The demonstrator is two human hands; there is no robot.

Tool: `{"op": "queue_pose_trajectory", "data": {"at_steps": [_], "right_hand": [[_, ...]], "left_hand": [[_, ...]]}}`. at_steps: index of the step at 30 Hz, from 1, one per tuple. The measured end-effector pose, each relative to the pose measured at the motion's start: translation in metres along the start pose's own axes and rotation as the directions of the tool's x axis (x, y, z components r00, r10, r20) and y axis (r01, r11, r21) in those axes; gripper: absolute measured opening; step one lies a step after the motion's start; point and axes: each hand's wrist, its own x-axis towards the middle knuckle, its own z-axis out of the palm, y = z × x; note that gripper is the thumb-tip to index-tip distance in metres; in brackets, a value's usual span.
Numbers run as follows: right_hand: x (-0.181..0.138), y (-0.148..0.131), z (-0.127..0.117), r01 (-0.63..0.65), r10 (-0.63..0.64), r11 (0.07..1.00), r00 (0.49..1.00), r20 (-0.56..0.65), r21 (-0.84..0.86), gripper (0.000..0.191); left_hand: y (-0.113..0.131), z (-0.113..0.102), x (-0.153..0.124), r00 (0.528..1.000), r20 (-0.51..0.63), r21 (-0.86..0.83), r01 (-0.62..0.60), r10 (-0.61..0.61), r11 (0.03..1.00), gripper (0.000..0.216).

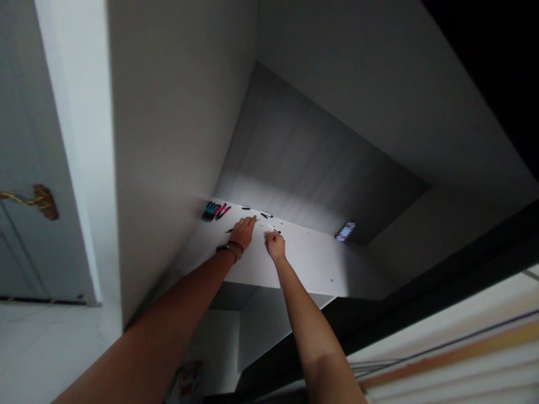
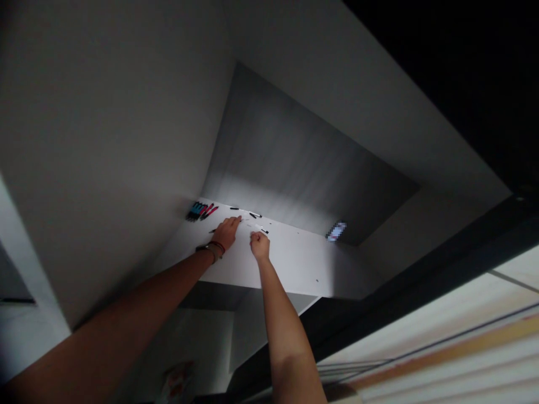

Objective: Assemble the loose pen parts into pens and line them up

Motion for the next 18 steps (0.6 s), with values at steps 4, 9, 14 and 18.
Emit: {"op": "queue_pose_trajectory", "data": {"at_steps": [4,9,14,18], "right_hand": [[0.005,0.007,0.003,-0.010,0.010,1.000,1.000,-0.010,-0.006,0.037],[0.011,0.011,0.007,-0.001,-0.001,0.995,1.000,-0.014,-0.101,0.037],[0.010,0.009,0.007,-0.006,0.009,0.997,1.000,0.028,-0.080,0.037],[0.008,0.005,0.005,-0.020,0.028,0.992,0.998,0.064,-0.121,0.035]], "left_hand": [[-0.031,0.004,0.017,0.995,0.063,0.031,0.078,-0.080,0.996,0.060],[-0.064,0.003,0.036,0.979,0.129,0.110,0.147,-0.160,0.983,0.041],[-0.074,-0.001,0.048,0.971,0.174,0.135,0.140,-0.163,0.981,0.039],[-0.081,-0.004,0.056,0.962,0.227,0.140,0.121,-0.150,0.983,0.038]]}}
